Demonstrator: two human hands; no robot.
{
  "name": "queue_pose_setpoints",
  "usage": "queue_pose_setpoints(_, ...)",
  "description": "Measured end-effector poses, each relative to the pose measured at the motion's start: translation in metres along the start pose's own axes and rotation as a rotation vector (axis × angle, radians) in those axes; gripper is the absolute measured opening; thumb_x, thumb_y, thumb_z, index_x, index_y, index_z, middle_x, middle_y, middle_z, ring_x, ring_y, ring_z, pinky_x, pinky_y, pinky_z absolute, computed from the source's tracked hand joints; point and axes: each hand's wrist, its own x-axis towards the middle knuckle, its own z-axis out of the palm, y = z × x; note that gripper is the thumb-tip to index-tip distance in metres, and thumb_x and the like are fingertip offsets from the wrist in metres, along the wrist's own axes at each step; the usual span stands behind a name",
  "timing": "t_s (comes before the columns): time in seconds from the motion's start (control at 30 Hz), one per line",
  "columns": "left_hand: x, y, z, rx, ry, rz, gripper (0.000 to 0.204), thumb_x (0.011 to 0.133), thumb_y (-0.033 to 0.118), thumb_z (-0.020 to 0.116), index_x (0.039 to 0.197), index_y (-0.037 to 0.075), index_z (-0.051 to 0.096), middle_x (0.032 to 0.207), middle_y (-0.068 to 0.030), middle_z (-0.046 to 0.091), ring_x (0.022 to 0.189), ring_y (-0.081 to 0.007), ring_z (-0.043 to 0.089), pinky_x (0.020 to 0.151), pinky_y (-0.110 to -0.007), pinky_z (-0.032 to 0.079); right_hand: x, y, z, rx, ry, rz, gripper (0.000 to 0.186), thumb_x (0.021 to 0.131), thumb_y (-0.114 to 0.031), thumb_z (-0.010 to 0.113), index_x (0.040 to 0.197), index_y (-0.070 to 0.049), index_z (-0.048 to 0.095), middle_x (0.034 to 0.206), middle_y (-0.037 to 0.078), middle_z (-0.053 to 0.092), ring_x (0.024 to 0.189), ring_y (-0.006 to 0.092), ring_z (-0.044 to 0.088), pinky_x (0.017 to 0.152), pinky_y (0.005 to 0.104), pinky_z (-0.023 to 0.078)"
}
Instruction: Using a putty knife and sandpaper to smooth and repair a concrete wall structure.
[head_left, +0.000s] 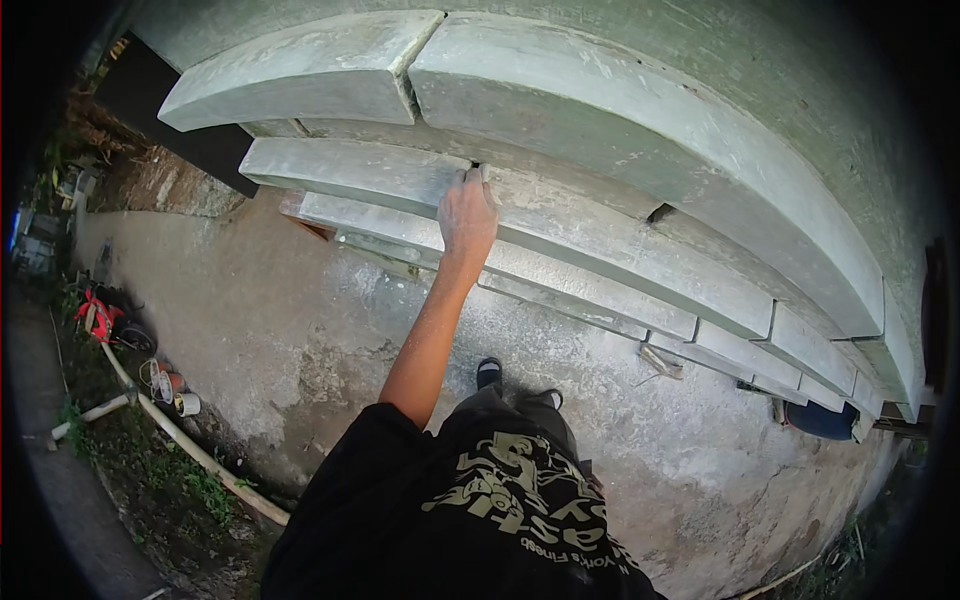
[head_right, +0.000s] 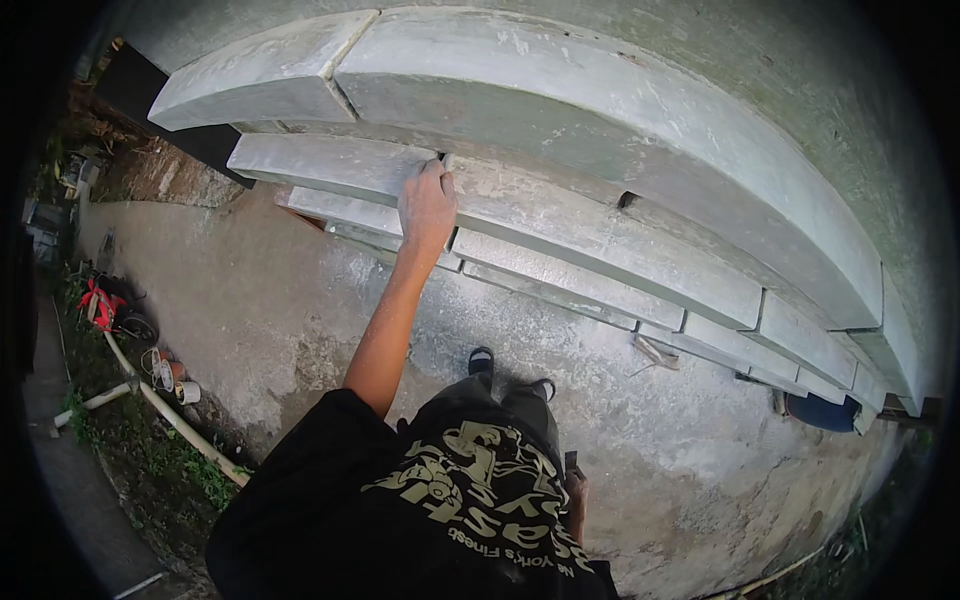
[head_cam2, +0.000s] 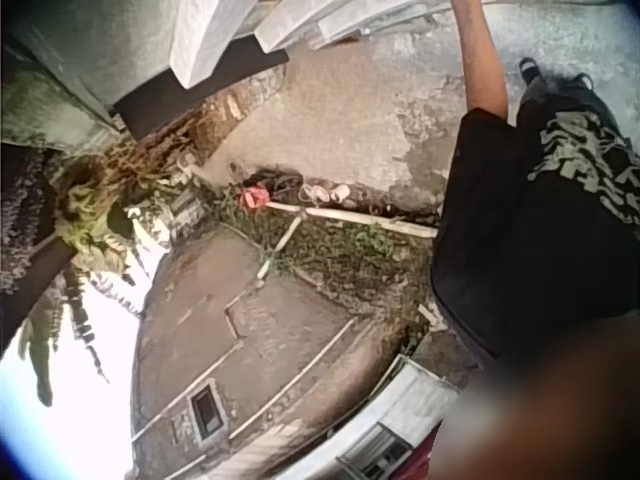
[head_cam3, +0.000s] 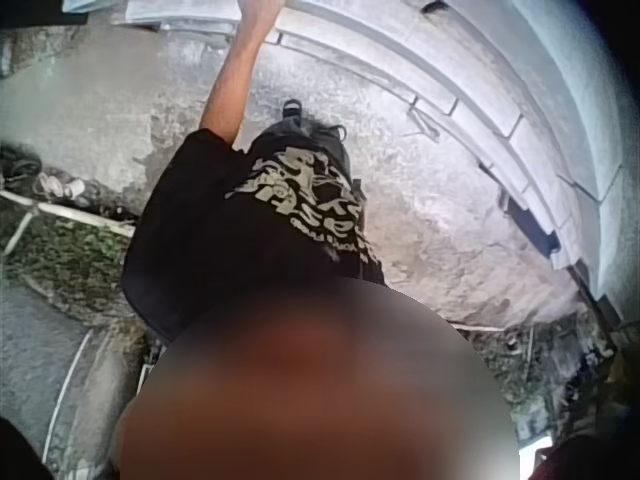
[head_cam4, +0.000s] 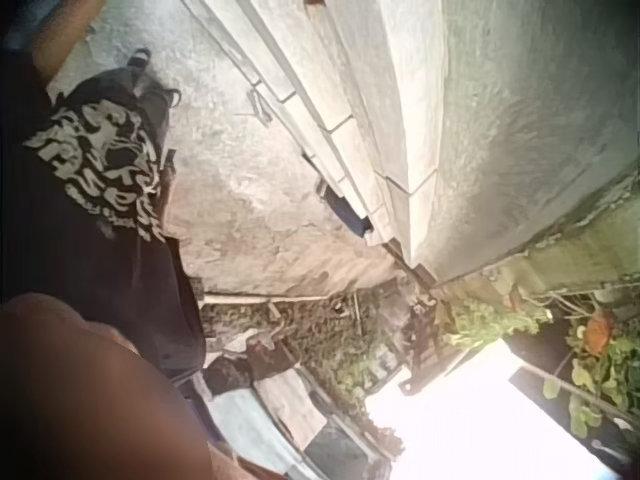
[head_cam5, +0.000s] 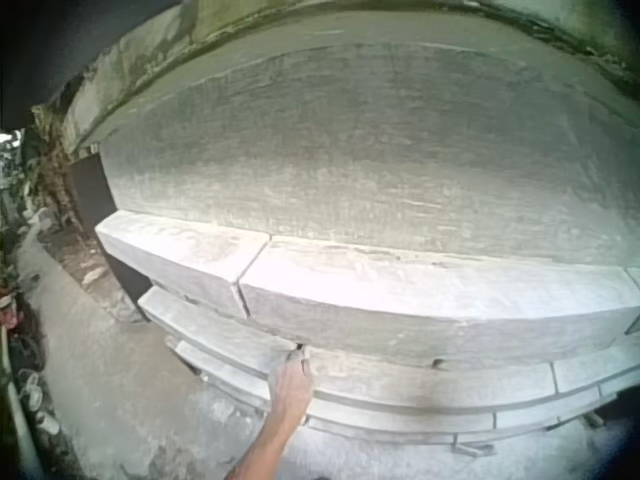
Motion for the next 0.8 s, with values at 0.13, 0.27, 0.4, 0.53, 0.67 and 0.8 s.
queue_pose_setpoints(0.13,-0.001,0.002,0.002,0.052,-0.078,0.079,0.014,0.086,0.008,0.057,0.093,-0.003,0.061,0.097,-0.0245,0.062,0.089,-0.0448,0.060,0.077,-0.051,0.047,-0.011,0.020,0.000,0.009,0.004,-0.015,0.020,0.087,-0.026,0.055,0.099,-0.012,0.062,0.061,0.005,0.055,0.043,0.0143,0.052,0.038,0.0299,0.039)
queue_pose_setpoints(0.27,-0.007,0.035,0.019,0.169,-0.208,0.065,0.017,0.083,0.005,0.057,0.097,-0.003,0.062,0.098,-0.0251,0.062,0.089,-0.0446,0.061,0.078,-0.051,0.048,-0.005,0.030,0.002,0.037,0.055,0.017,0.021,0.087,-0.026,0.055,0.100,-0.012,0.062,0.062,0.005,0.055,0.043,0.0143,0.052,0.038,0.0299,0.039)
queue_pose_setpoints(0.4,-0.019,0.065,0.024,0.172,-0.231,0.081,0.020,0.080,0.003,0.059,0.099,-0.005,0.062,0.097,-0.0256,0.063,0.089,-0.0441,0.062,0.078,-0.051,0.049,0.004,0.020,-0.003,0.078,0.153,0.170,0.022,0.087,-0.026,0.056,0.101,-0.012,0.063,0.062,0.005,0.056,0.043,0.0144,0.052,0.038,0.0298,0.040)
queue_pose_setpoints(0.53,-0.038,0.093,0.050,0.140,-0.237,0.134,0.026,0.077,0.000,0.059,0.102,-0.007,0.061,0.098,-0.0252,0.063,0.089,-0.0428,0.063,0.079,-0.050,0.049,0.018,-0.032,-0.009,0.192,0.258,0.400,0.025,0.087,-0.025,0.055,0.107,-0.012,0.063,0.062,0.004,0.055,0.045,0.0146,0.053,0.039,0.0293,0.042)
queue_pose_setpoints(0.67,-0.064,0.121,0.063,0.047,-0.277,0.165,0.034,0.077,0.001,0.059,0.109,-0.010,0.058,0.102,-0.0259,0.061,0.089,-0.0417,0.064,0.079,-0.050,0.050,0.005,-0.036,-0.016,0.091,0.182,0.206,0.023,0.088,-0.024,0.055,0.104,-0.011,0.064,0.064,0.005,0.056,0.046,0.0152,0.054,0.041,0.0297,0.043)
queue_pose_setpoints(0.8,-0.074,0.143,0.088,-0.119,-0.255,0.159,0.025,0.080,0.003,0.058,0.103,-0.009,0.060,0.098,-0.0259,0.062,0.088,-0.0422,0.063,0.077,-0.050,0.050,0.003,0.028,-0.032,-0.262,0.081,-0.515,0.021,0.086,-0.024,0.056,0.096,-0.007,0.064,0.065,0.006,0.058,0.046,0.0147,0.053,0.042,0.0301,0.042)
